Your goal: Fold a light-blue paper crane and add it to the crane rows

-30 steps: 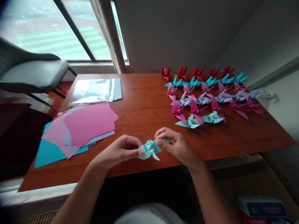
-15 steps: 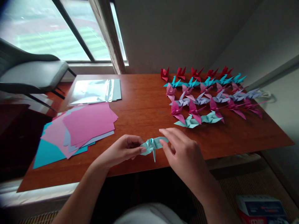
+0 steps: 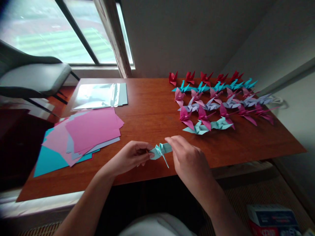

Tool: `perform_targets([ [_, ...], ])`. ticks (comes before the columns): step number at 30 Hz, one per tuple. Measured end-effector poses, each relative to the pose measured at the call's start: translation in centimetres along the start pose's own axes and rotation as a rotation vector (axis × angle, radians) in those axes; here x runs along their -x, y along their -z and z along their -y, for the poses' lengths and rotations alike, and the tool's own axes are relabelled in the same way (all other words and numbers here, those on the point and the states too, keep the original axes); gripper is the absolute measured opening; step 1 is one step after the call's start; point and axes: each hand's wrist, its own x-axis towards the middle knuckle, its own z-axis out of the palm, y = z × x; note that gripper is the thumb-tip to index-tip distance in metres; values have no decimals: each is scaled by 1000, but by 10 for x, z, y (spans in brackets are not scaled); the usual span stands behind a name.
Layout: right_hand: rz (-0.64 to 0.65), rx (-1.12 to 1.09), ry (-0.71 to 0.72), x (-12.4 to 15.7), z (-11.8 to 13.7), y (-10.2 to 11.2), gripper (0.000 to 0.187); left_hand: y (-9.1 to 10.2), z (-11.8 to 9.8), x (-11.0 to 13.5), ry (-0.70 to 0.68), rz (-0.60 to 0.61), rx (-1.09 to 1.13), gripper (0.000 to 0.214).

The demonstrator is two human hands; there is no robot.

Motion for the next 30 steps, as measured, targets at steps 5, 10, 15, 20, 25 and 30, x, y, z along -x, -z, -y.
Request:
perform_targets([
  [5,43,63,-13,1,4,-5,36,-3,4,0,-53,-92,-90,13],
  [10,56,-8,-28,-3,3,-9,24,-7,4,2,-103,-220,-37,18],
  [15,98,-80,-57,-6,3,-10,23,-8,2,4,-140,-250,4,19],
  [20,111,-126,-79,-7,3,-9,23,-8,3,5,-159,-259,-41,20],
  [25,118,-141,-86,-7,2,-10,22,-9,5,5,-168,-231,-82,20],
  [30,125,-221,-112,-7,2,-10,22,-9,4,6,-170,-231,-36,19],
])
